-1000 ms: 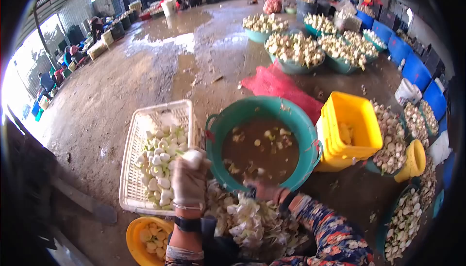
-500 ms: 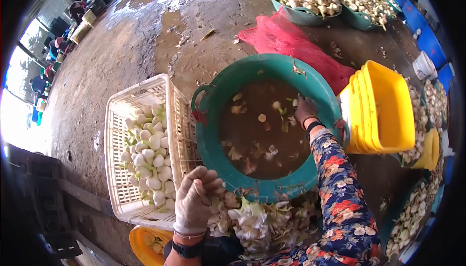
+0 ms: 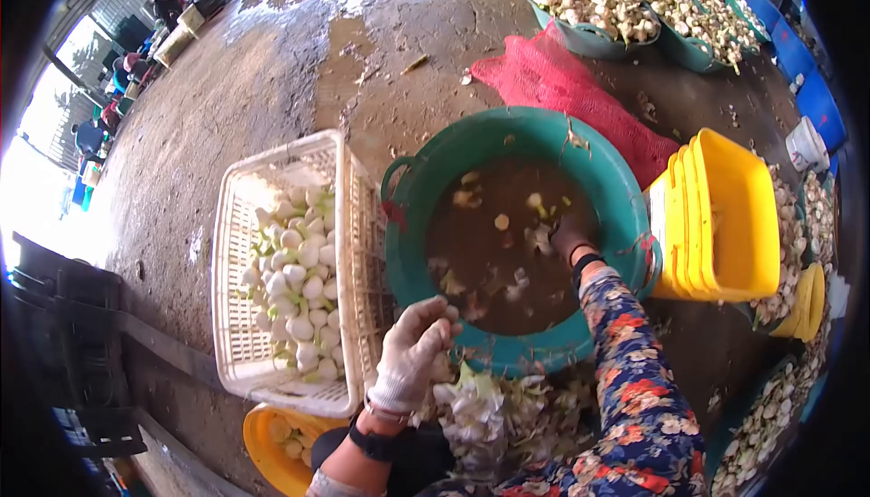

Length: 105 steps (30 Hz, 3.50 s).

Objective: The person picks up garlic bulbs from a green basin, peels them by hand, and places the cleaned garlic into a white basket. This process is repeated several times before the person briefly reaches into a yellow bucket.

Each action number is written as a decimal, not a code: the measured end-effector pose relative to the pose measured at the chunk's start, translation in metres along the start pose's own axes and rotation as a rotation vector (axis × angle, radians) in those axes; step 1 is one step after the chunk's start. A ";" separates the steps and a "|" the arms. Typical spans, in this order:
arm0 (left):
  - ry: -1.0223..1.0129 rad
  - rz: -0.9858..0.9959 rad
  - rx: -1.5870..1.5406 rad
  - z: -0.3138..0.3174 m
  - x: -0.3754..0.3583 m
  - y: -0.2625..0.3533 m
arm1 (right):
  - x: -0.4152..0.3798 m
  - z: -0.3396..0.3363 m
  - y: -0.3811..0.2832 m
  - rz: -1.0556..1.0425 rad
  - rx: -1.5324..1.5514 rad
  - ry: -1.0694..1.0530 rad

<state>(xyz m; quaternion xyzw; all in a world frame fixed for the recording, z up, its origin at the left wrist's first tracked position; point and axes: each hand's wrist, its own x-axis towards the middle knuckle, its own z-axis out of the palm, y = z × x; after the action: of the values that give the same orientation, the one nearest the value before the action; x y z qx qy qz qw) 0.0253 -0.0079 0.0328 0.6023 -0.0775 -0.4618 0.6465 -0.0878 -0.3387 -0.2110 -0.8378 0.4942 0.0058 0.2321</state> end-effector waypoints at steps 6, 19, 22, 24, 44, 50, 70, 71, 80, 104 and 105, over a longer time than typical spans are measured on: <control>-0.094 0.217 0.439 0.003 -0.002 -0.023 | -0.114 -0.087 -0.070 -0.226 0.801 -0.396; -0.169 0.676 0.574 0.025 -0.060 -0.013 | -0.293 -0.134 -0.154 -0.124 1.472 -0.328; -0.147 0.715 0.748 0.023 -0.072 -0.003 | -0.305 -0.139 -0.158 -0.145 1.414 -0.250; -0.211 0.657 0.700 0.020 -0.073 -0.002 | -0.314 -0.150 -0.159 -0.125 1.384 -0.303; -0.452 -0.040 -0.170 -0.001 -0.078 0.005 | -0.324 -0.151 -0.147 -0.398 0.860 -0.182; -0.315 0.346 0.108 0.002 -0.060 -0.015 | -0.323 -0.134 -0.137 -0.274 1.276 -0.230; -0.469 0.447 -0.158 -0.022 -0.124 0.019 | -0.354 -0.069 -0.079 -0.829 0.320 -0.035; -0.333 0.529 -0.041 -0.034 -0.131 0.031 | -0.350 -0.055 -0.071 -0.896 0.232 -0.047; 0.625 0.339 0.847 -0.267 -0.201 0.019 | -0.195 -0.149 -0.056 -0.209 0.069 0.121; -0.210 0.154 0.540 0.012 -0.019 -0.011 | -0.061 -0.021 -0.015 -0.378 -0.523 -0.420; -0.214 0.161 0.539 0.013 -0.026 -0.011 | -0.072 -0.039 -0.026 -0.221 -0.435 -0.416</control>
<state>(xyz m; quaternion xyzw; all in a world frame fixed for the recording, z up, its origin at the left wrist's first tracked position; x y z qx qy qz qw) -0.0030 0.0023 0.0387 0.6921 -0.3124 -0.4328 0.4859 -0.1118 -0.2838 -0.1491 -0.8972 0.3292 0.2572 0.1430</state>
